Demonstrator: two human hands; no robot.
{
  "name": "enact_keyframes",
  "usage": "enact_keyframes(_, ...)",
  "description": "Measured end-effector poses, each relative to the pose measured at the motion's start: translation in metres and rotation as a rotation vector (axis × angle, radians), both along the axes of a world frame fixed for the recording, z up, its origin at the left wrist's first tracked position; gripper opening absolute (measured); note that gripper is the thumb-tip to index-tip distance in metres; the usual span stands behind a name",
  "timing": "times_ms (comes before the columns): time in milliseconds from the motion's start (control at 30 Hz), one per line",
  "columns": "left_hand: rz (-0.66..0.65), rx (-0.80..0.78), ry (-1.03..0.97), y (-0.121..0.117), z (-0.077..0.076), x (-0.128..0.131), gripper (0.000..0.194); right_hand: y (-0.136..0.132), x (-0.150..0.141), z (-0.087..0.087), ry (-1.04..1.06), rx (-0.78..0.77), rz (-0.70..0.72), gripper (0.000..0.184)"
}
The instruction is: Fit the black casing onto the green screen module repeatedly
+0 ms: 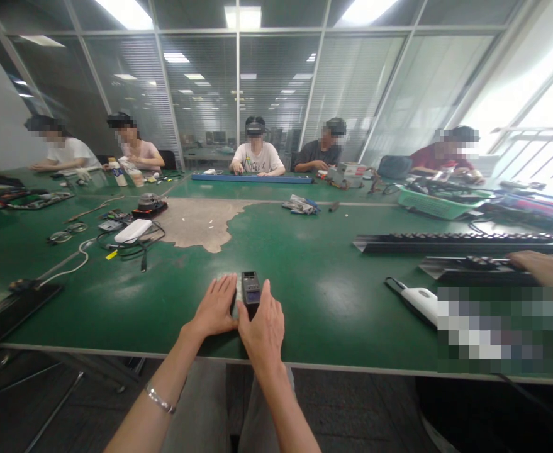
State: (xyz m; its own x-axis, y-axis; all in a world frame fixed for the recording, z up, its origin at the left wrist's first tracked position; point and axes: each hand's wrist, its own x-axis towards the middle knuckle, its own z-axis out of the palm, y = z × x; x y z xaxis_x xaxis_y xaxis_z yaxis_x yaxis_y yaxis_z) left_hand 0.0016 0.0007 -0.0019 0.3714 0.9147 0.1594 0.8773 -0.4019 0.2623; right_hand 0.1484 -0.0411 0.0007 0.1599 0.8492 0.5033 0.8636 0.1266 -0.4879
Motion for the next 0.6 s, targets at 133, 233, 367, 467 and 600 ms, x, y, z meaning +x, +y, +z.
enact_keyframes(133,-0.01,0.008,-0.007,-0.001,0.001,0.0,0.1,-0.001,0.001,0.003,-0.024,-0.044,0.0,0.068)
enact_keyframes(233,-0.013,0.004,-0.007,-0.001,0.002,0.0,0.1,-0.001,0.0,0.003,-0.02,-0.05,0.0,0.066)
enact_keyframes(367,-0.013,-0.018,-0.002,-0.001,0.004,-0.001,0.107,0.001,-0.002,0.009,0.047,-0.021,-0.003,0.066)
enact_keyframes(467,-0.015,-0.028,-0.004,0.0,0.005,-0.001,0.114,0.003,0.0,0.021,0.121,0.028,-0.001,0.067)
enact_keyframes(600,-0.02,-0.023,-0.01,0.0,0.005,-0.001,0.122,0.007,0.013,0.039,0.215,0.114,-0.02,0.068)
